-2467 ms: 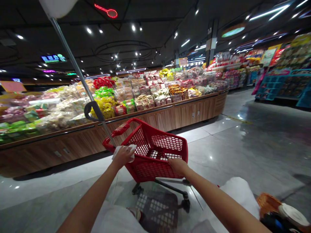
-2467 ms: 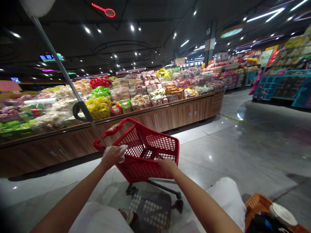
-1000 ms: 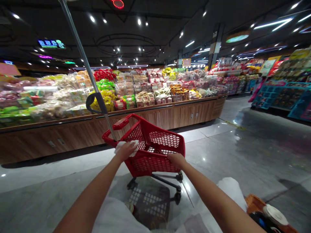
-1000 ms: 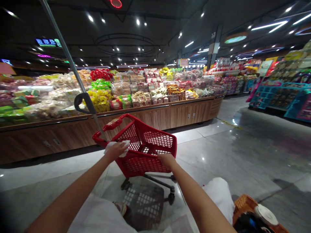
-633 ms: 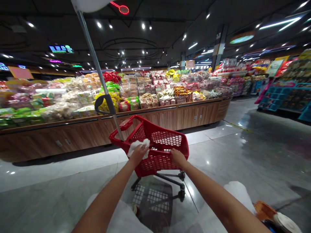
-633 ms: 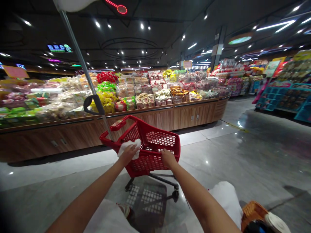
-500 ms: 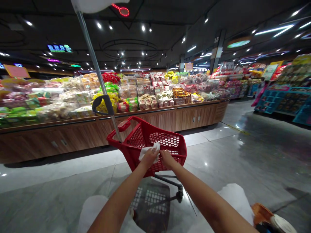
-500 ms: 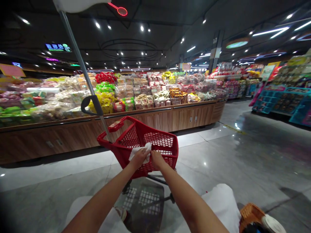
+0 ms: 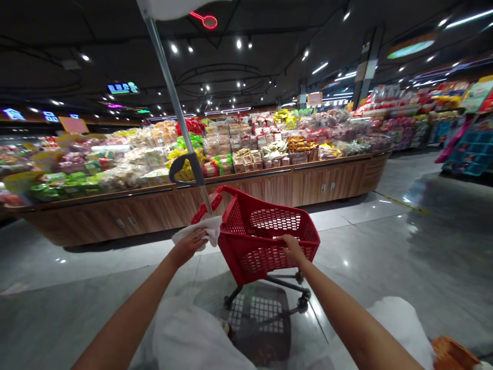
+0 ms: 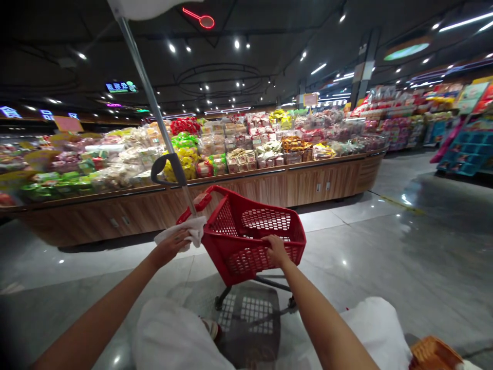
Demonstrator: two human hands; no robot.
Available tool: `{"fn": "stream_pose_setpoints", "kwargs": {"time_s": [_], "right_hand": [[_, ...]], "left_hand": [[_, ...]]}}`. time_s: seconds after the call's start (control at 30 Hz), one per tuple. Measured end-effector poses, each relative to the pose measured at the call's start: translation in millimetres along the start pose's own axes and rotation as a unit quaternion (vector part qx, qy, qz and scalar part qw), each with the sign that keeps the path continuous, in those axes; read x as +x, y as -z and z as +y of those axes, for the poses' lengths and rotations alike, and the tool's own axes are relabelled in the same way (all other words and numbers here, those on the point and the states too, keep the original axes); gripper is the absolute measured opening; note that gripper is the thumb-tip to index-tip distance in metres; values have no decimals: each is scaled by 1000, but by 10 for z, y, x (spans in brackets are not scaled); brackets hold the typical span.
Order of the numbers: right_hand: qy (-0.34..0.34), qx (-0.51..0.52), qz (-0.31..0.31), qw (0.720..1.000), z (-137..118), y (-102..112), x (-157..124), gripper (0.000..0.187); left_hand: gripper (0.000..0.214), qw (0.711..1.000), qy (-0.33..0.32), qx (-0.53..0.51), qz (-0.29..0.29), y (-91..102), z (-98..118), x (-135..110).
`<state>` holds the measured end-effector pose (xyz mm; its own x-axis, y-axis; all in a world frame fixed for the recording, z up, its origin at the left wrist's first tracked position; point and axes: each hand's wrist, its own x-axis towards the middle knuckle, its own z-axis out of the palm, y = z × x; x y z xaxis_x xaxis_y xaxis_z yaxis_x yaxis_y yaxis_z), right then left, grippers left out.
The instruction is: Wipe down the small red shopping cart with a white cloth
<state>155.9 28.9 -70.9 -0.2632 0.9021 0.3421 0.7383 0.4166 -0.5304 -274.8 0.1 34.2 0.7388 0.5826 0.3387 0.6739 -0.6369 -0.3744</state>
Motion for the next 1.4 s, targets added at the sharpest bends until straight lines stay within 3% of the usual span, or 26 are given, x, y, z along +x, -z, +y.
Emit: {"fn": "stream_pose_setpoints", "kwargs": {"time_s": [0.1, 0.17, 0.23, 0.3, 0.4, 0.47, 0.53, 0.6, 0.7, 0.8, 0.9, 1.03, 1.13, 1.3, 1.4], "right_hand": [[-19, -7, -12, 1000, 181, 148, 50, 51], [-49, -33, -22, 998, 256, 229, 80, 44], [-81, -60, -33, 994, 202, 279, 117, 38], [-60, -54, -37, 996, -33, 282, 185, 36], [74, 54, 0, 996, -648, 183, 356, 37], [129, 164, 37, 977, -1072, 76, 470, 32], [105, 234, 90, 962, -1366, -10, 533, 34], [37, 242, 142, 959, -1474, -43, 535, 38], [-48, 200, 186, 961, -1368, 5, 471, 43], [-76, 186, 210, 957, -1180, 107, 411, 51], [-77, 183, 229, 953, -1070, 207, 378, 55], [-62, 178, 234, 954, -1012, 327, 318, 53], [-59, 167, 248, 952, -956, 418, 241, 53], [-46, 186, 258, 947, -740, 519, 113, 52], [-38, 195, 237, 951, -508, 574, 96, 51]], "left_hand": [[31, 998, 56, -25, 18, 169, -6, 93], [33, 988, 145, -44, 43, 232, 52, 313], [32, 972, 221, -60, 57, 255, 138, 598], [29, 967, 238, -78, 48, 257, 254, 878], [25, 971, 214, -102, 33, 264, 492, 1158], [24, 976, 183, -110, 40, 284, 666, 1216], [33, 987, 113, -106, 50, 307, 806, 1199], [49, 994, 27, -98, 51, 331, 880, 1164], [48, 993, -42, -102, 33, 377, 886, 1195], [37, 988, -51, -148, -6, 433, 896, 1339], [32, 975, -2, -220, -15, 468, 973, 1473], [23, 958, 89, -271, 44, 454, 984, 1524], [26, 956, 131, -249, 83, 409, 803, 1532], [31, 958, 201, -180, 94, 292, 429, 1663], [29, 946, 239, -180, 121, 238, 425, 1793]]}}
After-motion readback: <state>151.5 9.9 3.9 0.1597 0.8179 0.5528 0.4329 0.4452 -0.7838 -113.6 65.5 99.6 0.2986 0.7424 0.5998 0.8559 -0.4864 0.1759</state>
